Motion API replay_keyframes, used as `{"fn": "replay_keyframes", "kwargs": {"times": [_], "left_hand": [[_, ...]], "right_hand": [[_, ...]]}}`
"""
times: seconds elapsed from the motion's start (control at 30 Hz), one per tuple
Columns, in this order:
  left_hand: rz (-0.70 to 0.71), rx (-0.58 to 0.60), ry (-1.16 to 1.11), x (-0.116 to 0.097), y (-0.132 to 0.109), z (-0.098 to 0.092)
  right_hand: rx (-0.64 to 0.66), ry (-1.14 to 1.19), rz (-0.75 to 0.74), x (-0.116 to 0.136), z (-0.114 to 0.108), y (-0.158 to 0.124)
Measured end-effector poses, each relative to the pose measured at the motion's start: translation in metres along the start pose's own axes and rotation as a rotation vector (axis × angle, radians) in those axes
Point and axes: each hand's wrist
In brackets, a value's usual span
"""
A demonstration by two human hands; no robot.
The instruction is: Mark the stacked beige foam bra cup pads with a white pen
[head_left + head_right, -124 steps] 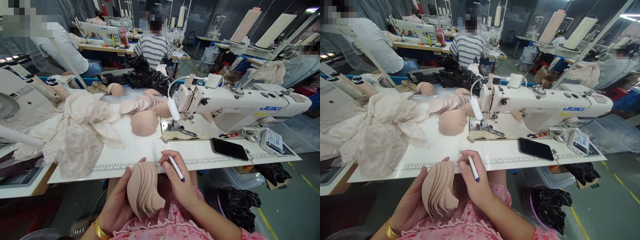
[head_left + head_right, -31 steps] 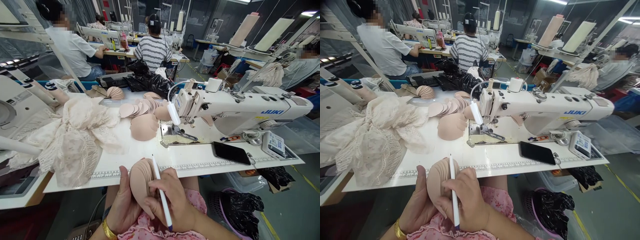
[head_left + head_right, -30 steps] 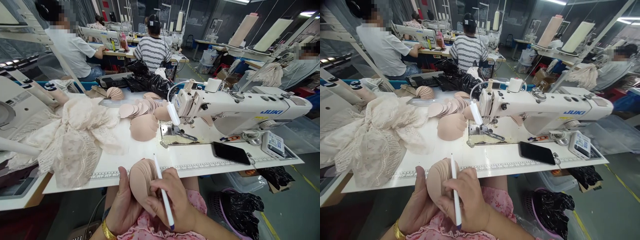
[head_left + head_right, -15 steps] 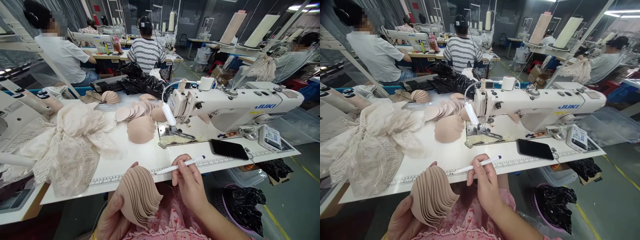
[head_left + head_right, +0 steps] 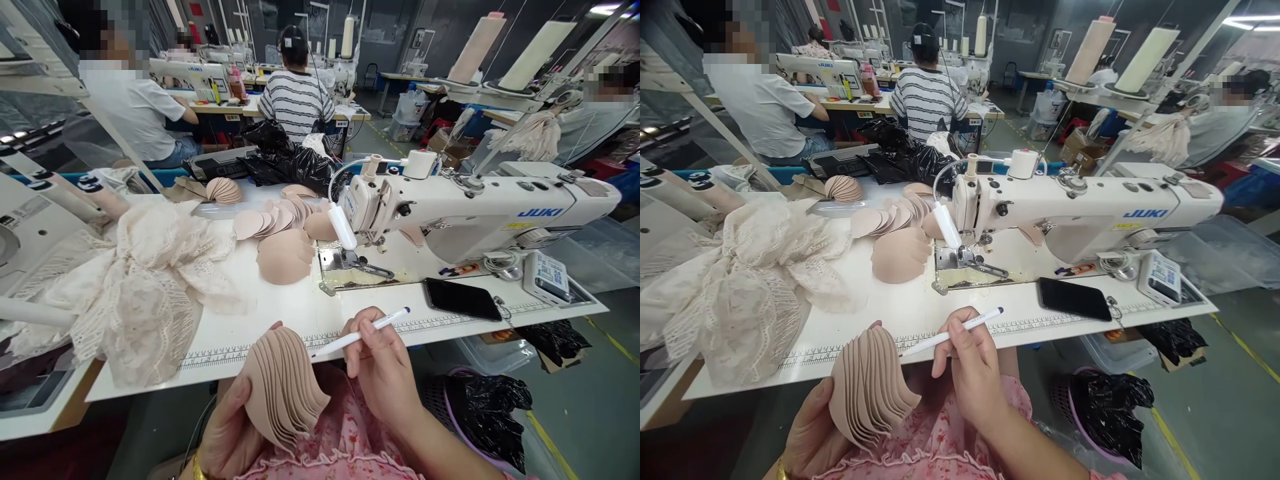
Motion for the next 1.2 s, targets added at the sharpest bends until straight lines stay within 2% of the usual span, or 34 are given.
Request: {"fn": "replay_keyframes", "kwargs": {"times": [0.13,0.23,0.3,0.4,0.5,0.6,0.73,0.93,1.07,1.2], "left_hand": [[-0.008,0.095,-0.002,0.005,0.007,0.013],[0.000,0.120,0.041,0.008,0.010,0.016],[0.021,0.127,0.044,0.010,0.010,0.014],[0.056,0.106,0.038,0.012,0.009,0.011],[0.079,0.072,0.043,0.013,0.008,0.010],[0.041,0.077,0.066,0.012,0.009,0.013],[0.033,0.091,0.030,0.011,0.010,0.017],[0.041,0.100,0.071,0.012,0.009,0.014],[0.061,0.009,0.081,0.013,0.008,0.014],[0.071,0.001,0.093,0.013,0.009,0.012]], "right_hand": [[0.038,-0.093,-0.010,-0.002,-0.001,-0.005],[0.079,-0.084,-0.012,-0.004,0.002,-0.007],[0.061,-0.059,-0.043,-0.004,0.002,-0.007],[0.027,-0.081,-0.064,-0.003,0.001,-0.007],[0.058,-0.132,-0.047,-0.003,0.002,-0.009],[0.082,-0.114,-0.060,-0.004,0.003,-0.010],[0.042,-0.127,-0.097,-0.005,0.003,-0.011],[0.121,-0.116,-0.105,-0.007,0.004,-0.015],[0.102,-0.126,-0.129,-0.007,0.005,-0.015],[0.160,-0.115,-0.121,-0.006,0.006,-0.015]]}}
Point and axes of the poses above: each hand's wrist, its own y-axis towards the middle knuckle, its own z-axis out of the palm, x = y × z, and after that the axes turned 6 degrees about -y, right-handed
